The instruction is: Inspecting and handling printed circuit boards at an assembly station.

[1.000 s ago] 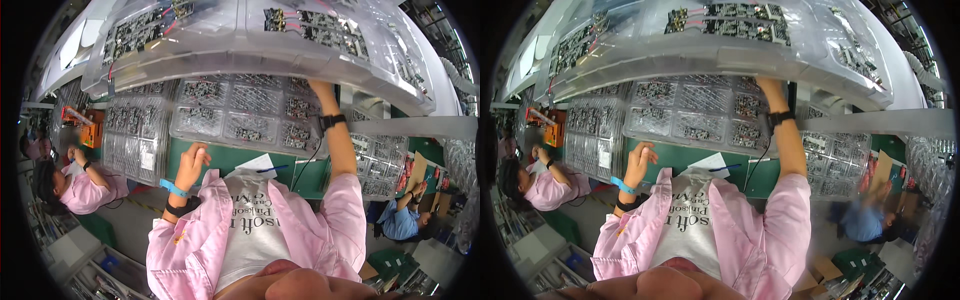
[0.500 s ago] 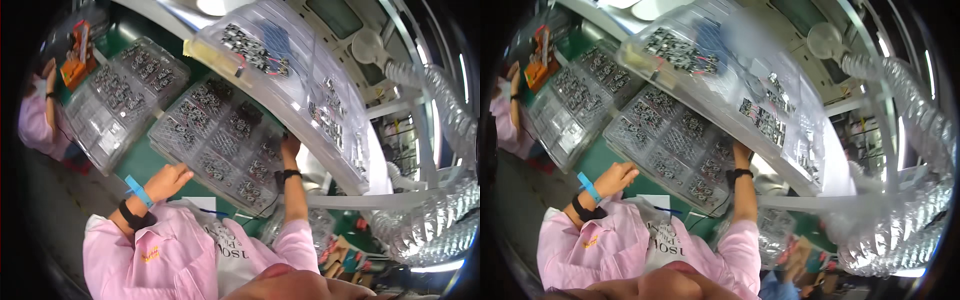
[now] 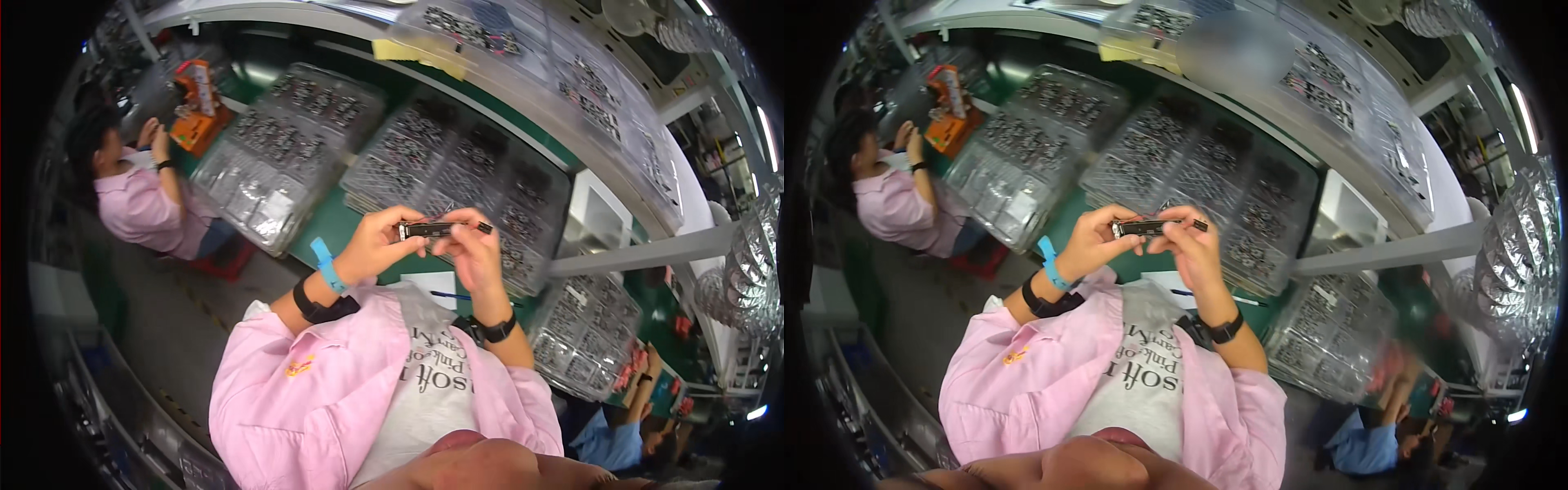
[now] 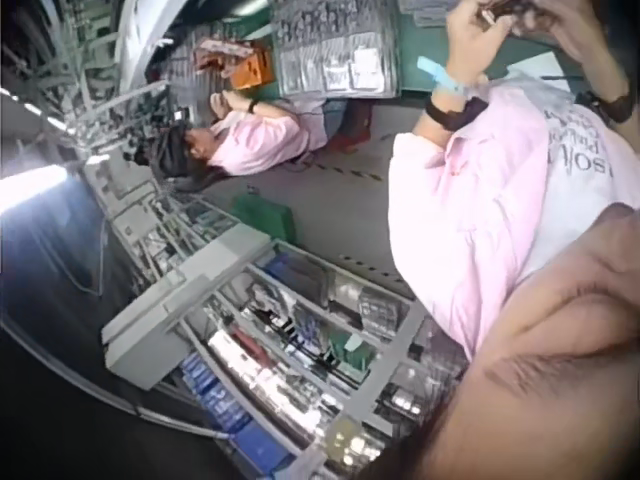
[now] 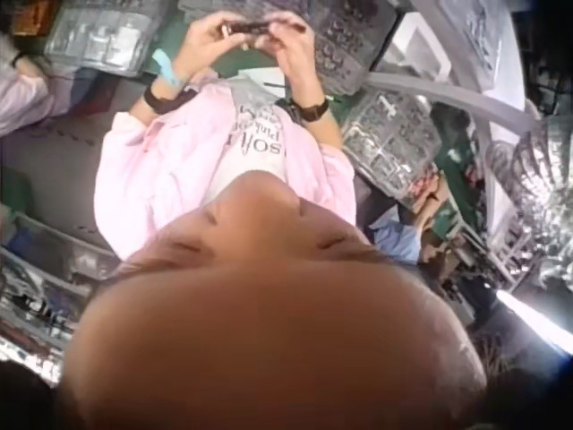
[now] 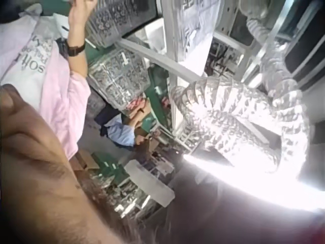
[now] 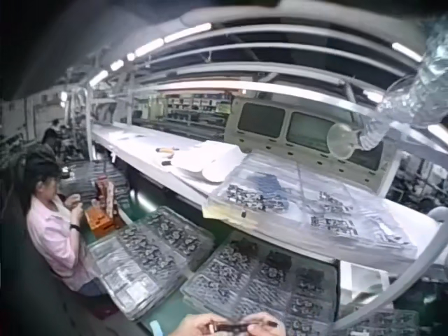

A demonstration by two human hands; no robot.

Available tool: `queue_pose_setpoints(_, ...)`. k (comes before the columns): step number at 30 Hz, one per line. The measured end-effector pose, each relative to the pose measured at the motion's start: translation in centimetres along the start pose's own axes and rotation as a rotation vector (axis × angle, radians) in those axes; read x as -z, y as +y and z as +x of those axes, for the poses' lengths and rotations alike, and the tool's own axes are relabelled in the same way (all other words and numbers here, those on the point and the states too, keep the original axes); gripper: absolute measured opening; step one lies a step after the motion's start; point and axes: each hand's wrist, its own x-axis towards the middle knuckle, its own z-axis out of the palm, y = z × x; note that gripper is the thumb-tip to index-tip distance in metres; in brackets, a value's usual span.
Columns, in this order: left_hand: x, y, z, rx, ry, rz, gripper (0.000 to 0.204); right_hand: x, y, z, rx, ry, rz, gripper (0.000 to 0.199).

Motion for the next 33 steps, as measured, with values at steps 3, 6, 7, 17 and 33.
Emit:
queue_pose_setpoints(3, 1.4, 2.8, -3.3, 0.127, 0.063, -0.053, 0.028, -1.8, -0.5, -1.2, 0.172, -0.021, -0.222, 0.016)
queue_pose_setpoints(6, 2.2, 4.3, -5.3, 0.148, -0.026, 0.017, 0.019, -1.9, 0.6, -2.1, 0.095, -0.159, -0.483, 0.013)
queue_pose_setpoints(7, 2.7, 4.6, -5.8, 0.150, -0.029, 0.041, 0.019, -2.1, 1.0, -2.2, 0.074, -0.200, -0.487, 0.012)
queue_pose_setpoints(17, 5.0, 6.6, -13.3, 0.029, 0.262, 0.063, 0.029, -6.6, 5.0, -1.3, -0.185, -0.298, -0.385, 0.014)
queue_pose_setpoints(33, 9.9, 8.3, -15.8, -0.181, 0.427, -0.170, 0.035, -12.6, 7.5, 1.1, -0.268, -0.428, -0.301, 0.015)
